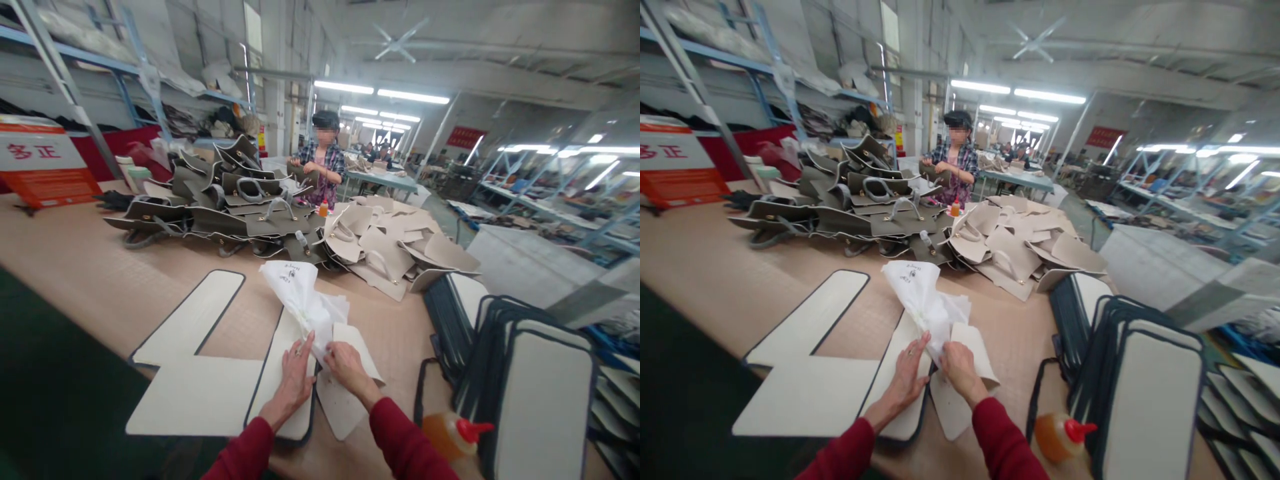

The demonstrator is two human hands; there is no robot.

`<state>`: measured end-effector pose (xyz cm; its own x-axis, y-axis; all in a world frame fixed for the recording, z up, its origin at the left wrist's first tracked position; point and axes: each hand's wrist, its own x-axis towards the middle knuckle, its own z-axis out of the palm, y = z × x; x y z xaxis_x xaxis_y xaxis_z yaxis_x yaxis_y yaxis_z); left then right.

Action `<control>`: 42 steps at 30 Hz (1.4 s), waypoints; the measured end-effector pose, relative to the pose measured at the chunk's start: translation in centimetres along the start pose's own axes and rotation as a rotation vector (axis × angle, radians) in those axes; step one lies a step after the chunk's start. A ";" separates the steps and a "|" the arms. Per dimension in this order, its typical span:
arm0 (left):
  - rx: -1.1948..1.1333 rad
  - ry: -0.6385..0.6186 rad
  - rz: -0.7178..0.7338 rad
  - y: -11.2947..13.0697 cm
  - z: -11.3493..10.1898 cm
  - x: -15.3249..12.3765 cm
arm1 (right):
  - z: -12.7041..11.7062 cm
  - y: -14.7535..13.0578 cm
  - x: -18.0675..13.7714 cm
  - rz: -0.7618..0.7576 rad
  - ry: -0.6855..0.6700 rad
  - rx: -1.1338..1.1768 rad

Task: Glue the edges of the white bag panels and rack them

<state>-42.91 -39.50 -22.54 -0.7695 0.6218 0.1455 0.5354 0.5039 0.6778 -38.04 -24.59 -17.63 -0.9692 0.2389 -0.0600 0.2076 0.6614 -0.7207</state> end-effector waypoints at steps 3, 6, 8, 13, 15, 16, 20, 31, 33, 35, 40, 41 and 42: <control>0.006 0.037 -0.003 -0.5 0.4 0.2 | -0.5 0.6 -1.2 0.055 -0.144 0.187; 0.001 0.114 0.055 -1.4 1.0 0.5 | -1.1 0.4 -3.6 0.097 -0.182 0.404; -0.004 0.164 0.097 -1.9 1.3 0.7 | -1.9 -0.1 -5.5 0.100 -0.162 0.513; -0.012 0.203 0.151 -2.5 1.7 0.6 | -6.8 -2.1 -8.3 0.020 -0.070 0.584; -0.015 0.187 0.155 -2.3 1.6 0.3 | -8.6 -2.8 -7.3 -0.031 0.051 0.530; -0.017 0.181 0.153 -2.2 1.5 0.2 | -9.0 -3.1 -6.4 -0.053 0.105 0.481; -0.040 0.185 0.145 -1.9 1.2 0.1 | -5.8 -4.3 -1.5 -0.092 0.196 0.189; -0.105 0.213 0.177 -2.7 0.6 -0.4 | -6.9 -2.7 6.2 -0.073 0.179 -0.178; -0.103 0.223 0.179 -2.6 0.8 -0.2 | -6.4 -2.8 5.7 -0.123 0.140 -0.182; -0.105 0.242 0.184 -2.4 0.9 0.1 | -4.4 -3.0 4.6 -0.188 0.096 -0.184; -0.104 0.207 0.190 -2.0 0.5 0.6 | -1.2 -2.8 3.6 -0.190 0.139 -0.219; -0.099 0.184 0.189 -1.9 0.4 0.6 | -1.8 -2.6 4.0 -0.168 0.161 -0.223; -0.095 0.162 0.186 -1.8 0.3 0.5 | -2.9 -2.3 4.5 -0.142 0.188 -0.224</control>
<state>-44.15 -39.98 -23.92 -0.7109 0.5906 0.3818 0.6432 0.3266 0.6925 -42.47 -23.02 -14.22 -0.9535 0.2461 0.1739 0.1162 0.8327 -0.5413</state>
